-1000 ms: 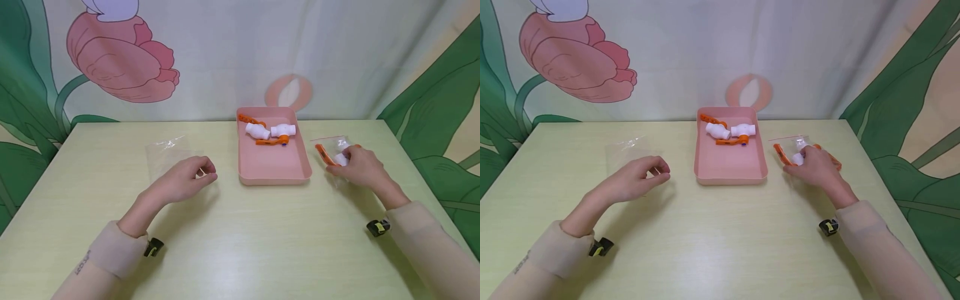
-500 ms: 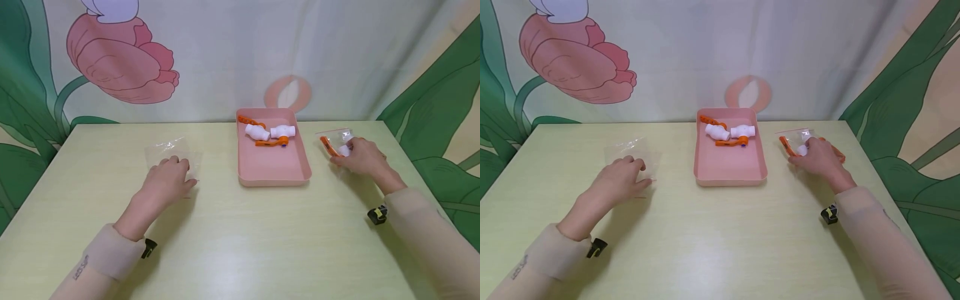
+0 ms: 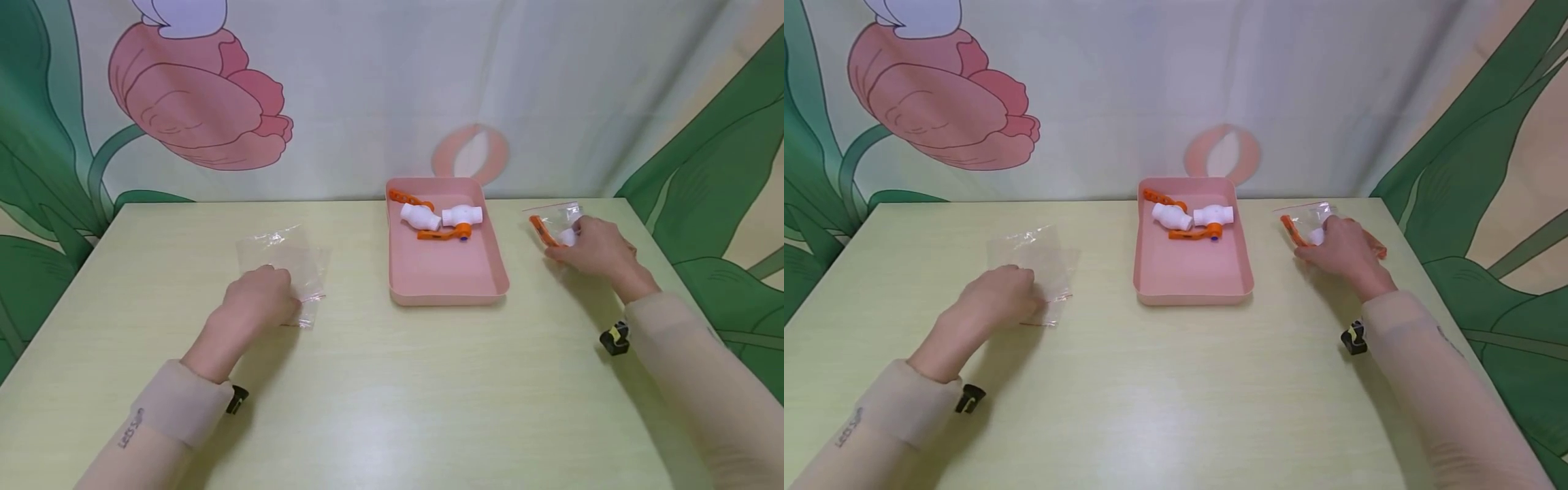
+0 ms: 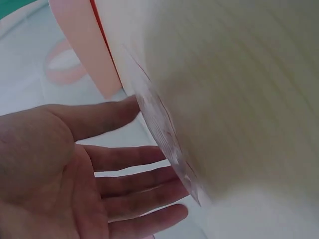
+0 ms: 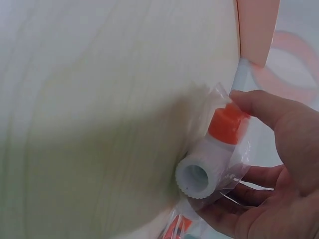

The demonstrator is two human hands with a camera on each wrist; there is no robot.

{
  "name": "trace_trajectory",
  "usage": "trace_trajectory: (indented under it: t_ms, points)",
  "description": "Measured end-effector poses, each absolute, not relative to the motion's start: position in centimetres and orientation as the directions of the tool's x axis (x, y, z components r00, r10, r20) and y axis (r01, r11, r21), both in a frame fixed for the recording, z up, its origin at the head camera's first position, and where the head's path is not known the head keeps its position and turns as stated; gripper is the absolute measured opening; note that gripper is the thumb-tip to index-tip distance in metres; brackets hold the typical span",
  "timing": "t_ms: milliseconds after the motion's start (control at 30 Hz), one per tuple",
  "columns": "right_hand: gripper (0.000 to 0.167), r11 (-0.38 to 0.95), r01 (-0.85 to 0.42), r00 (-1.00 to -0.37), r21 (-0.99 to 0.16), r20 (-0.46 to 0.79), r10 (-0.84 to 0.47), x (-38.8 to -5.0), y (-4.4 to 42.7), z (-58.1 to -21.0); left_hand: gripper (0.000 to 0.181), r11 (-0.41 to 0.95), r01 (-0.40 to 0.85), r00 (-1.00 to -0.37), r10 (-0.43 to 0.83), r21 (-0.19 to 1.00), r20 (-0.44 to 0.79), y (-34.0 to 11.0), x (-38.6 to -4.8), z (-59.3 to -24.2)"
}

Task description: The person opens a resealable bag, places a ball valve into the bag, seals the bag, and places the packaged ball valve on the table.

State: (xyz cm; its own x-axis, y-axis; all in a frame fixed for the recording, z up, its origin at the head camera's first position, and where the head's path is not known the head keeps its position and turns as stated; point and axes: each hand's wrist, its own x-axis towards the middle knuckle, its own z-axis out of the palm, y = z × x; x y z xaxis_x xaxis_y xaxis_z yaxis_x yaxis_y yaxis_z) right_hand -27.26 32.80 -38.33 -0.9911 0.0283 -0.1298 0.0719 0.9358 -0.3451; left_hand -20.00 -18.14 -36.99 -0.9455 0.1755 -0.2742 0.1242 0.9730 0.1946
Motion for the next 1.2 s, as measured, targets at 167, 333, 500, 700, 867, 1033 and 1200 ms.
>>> trace_trajectory:
  t_ms: [167,333,500,700,867,1033,1200]
  points:
    - [0.077,0.953,0.044,-0.994,-0.301,-0.104,0.012,-27.6,32.8,-38.7,0.045,0.954,0.138,-0.928,0.218,0.266,-0.302,-18.5,-20.1,-37.0]
    - [0.081,0.956,0.023,-0.996,-0.293,-0.092,-0.005,-27.6,32.6,-38.7,0.052,0.942,0.155,-0.912,0.252,0.299,-0.322,-18.4,-20.0,-36.8]
    - [0.085,0.970,-0.008,-0.996,-0.244,-0.088,-0.031,-27.5,32.3,-38.6,0.043,0.941,0.172,-0.909,0.266,0.293,-0.320,-18.5,-19.8,-36.8]
    - [0.089,0.973,-0.009,-0.993,-0.229,-0.113,-0.035,-27.2,31.9,-38.5,0.050,0.921,0.210,-0.882,0.324,0.329,-0.343,-18.9,-19.7,-36.3]
    - [0.097,0.976,-0.006,-0.988,-0.219,-0.150,-0.040,-26.8,31.4,-38.2,0.046,0.908,0.230,-0.867,0.355,0.349,-0.350,-19.1,-19.8,-36.3]
    - [0.098,0.978,-0.007,-0.988,-0.210,-0.152,-0.040,-26.4,31.0,-37.9,0.030,0.912,0.225,-0.879,0.342,0.344,-0.332,-19.2,-19.9,-36.6]
    - [0.096,0.978,-0.021,-0.989,-0.207,-0.137,-0.050,-26.0,30.8,-37.6,0.019,0.912,0.199,-0.881,0.327,0.360,-0.341,-19.1,-20.0,-36.6]
